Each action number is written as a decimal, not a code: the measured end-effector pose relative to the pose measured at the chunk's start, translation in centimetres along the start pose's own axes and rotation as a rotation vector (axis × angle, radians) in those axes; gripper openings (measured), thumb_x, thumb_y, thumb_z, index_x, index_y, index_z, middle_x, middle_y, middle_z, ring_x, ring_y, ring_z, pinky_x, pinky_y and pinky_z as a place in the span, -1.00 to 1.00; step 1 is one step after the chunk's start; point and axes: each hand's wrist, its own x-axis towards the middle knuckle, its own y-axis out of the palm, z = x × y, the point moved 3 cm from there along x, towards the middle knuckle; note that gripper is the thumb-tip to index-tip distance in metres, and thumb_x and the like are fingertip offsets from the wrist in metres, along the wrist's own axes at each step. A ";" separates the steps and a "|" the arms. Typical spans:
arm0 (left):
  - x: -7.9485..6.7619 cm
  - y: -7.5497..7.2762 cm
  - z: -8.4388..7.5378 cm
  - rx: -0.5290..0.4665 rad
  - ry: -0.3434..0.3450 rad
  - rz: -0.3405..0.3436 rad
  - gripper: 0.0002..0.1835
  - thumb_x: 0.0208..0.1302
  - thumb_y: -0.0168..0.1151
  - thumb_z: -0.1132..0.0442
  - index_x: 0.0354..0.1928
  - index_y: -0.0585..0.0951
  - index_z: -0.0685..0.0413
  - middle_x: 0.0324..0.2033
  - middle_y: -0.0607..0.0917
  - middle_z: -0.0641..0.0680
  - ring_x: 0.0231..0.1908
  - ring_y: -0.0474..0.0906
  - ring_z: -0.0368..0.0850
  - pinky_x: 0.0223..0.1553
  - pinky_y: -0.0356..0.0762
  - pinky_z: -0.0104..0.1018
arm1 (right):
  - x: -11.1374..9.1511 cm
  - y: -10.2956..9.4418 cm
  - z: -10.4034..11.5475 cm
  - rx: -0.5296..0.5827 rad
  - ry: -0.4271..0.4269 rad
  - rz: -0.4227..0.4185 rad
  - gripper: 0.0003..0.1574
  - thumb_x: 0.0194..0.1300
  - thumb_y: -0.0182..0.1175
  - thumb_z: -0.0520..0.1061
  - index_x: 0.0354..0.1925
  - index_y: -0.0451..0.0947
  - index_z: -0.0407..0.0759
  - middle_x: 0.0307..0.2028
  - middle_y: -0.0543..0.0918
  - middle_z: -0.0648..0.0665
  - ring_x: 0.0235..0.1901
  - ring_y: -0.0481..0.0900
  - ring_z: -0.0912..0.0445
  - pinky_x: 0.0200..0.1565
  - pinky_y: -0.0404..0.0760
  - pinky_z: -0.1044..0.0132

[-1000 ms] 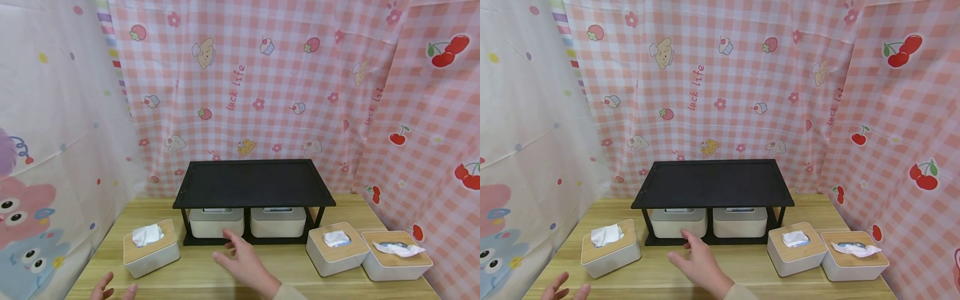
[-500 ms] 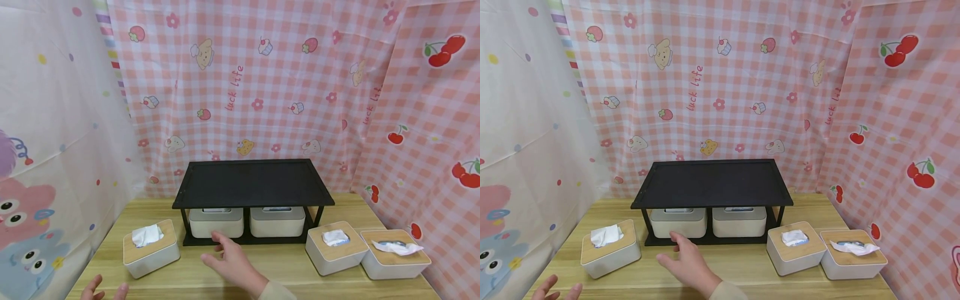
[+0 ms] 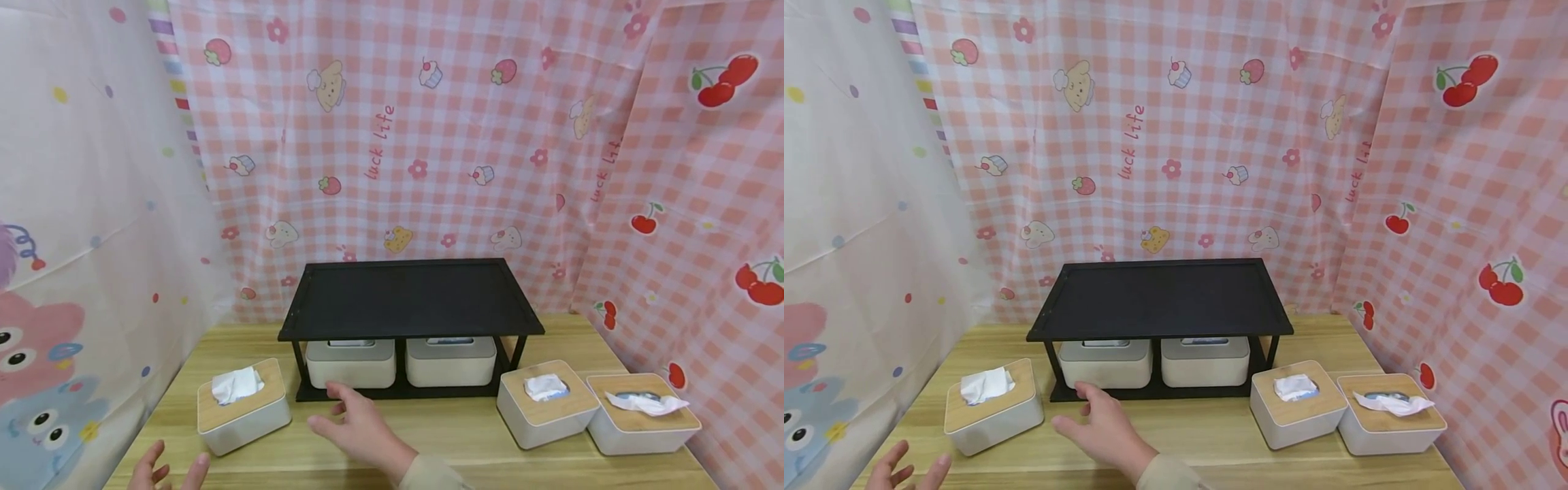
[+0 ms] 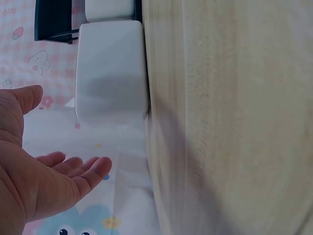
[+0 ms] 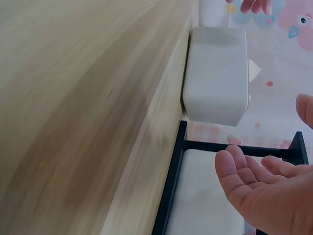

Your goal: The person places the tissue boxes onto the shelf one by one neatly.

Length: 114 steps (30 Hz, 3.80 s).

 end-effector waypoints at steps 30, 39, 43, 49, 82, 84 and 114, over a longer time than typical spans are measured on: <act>-0.3 0.1 -3.7 0.136 0.123 0.073 0.28 0.22 0.17 -0.39 0.52 -0.28 0.36 0.50 -0.14 0.48 0.36 0.05 0.60 0.31 0.16 0.40 | 2.8 3.5 0.0 -0.003 0.117 0.079 -0.04 0.23 0.30 0.29 0.46 0.23 0.04 0.38 0.43 -0.06 0.24 0.52 -0.02 0.12 0.60 0.14; -0.2 0.6 -4.3 0.170 0.130 0.103 0.27 0.23 0.15 -0.40 0.51 -0.27 0.41 0.49 -0.11 0.49 0.38 0.03 0.56 0.34 0.14 0.36 | 3.1 3.8 -0.1 0.035 0.138 0.072 -0.01 0.22 0.33 0.29 0.47 0.20 0.05 0.37 0.43 -0.02 0.30 0.47 -0.04 0.22 0.55 0.10; -0.1 0.6 -4.5 0.157 0.148 0.104 0.24 0.26 0.17 -0.34 0.50 -0.25 0.44 0.48 -0.08 0.50 0.38 0.04 0.55 0.36 0.12 0.34 | 3.4 3.9 -0.2 0.033 0.135 0.069 0.00 0.21 0.33 0.29 0.47 0.19 0.05 0.37 0.43 0.00 0.30 0.46 -0.02 0.22 0.54 0.12; 0.0 0.8 -4.6 0.152 0.153 0.102 0.22 0.28 0.16 -0.33 0.49 -0.24 0.46 0.48 -0.05 0.51 0.38 0.06 0.55 0.37 0.11 0.32 | 3.7 4.3 -0.4 0.036 0.142 0.072 -0.02 0.21 0.32 0.31 0.47 0.19 0.12 0.37 0.43 0.05 0.31 0.45 0.00 0.25 0.52 0.10; 0.1 2.0 -4.7 0.149 0.197 0.208 0.20 0.35 0.10 -0.29 0.46 -0.29 0.55 0.41 -0.04 0.63 0.38 0.01 0.57 0.38 0.13 0.30 | 4.1 6.1 -1.5 -0.036 0.137 0.141 0.01 0.20 0.30 0.35 0.47 0.17 0.08 0.37 0.42 0.04 0.31 0.45 0.04 0.26 0.50 0.15; 0.1 2.0 -4.7 0.160 0.199 0.209 0.20 0.35 0.10 -0.29 0.46 -0.28 0.54 0.41 -0.03 0.62 0.38 0.02 0.56 0.38 0.13 0.31 | 4.1 6.1 -1.5 -0.035 0.140 0.141 0.01 0.20 0.30 0.34 0.47 0.17 0.08 0.37 0.42 0.04 0.30 0.46 0.04 0.26 0.50 0.15; -0.2 2.4 -5.0 0.105 0.185 0.278 0.27 0.26 0.17 -0.34 0.49 -0.31 0.46 0.42 -0.07 0.63 0.37 0.00 0.62 0.37 0.15 0.32 | 4.0 5.6 -0.6 0.078 0.032 0.229 0.15 0.28 0.23 0.35 0.57 -0.13 0.09 0.51 0.18 0.05 0.46 0.24 0.11 0.36 0.41 0.13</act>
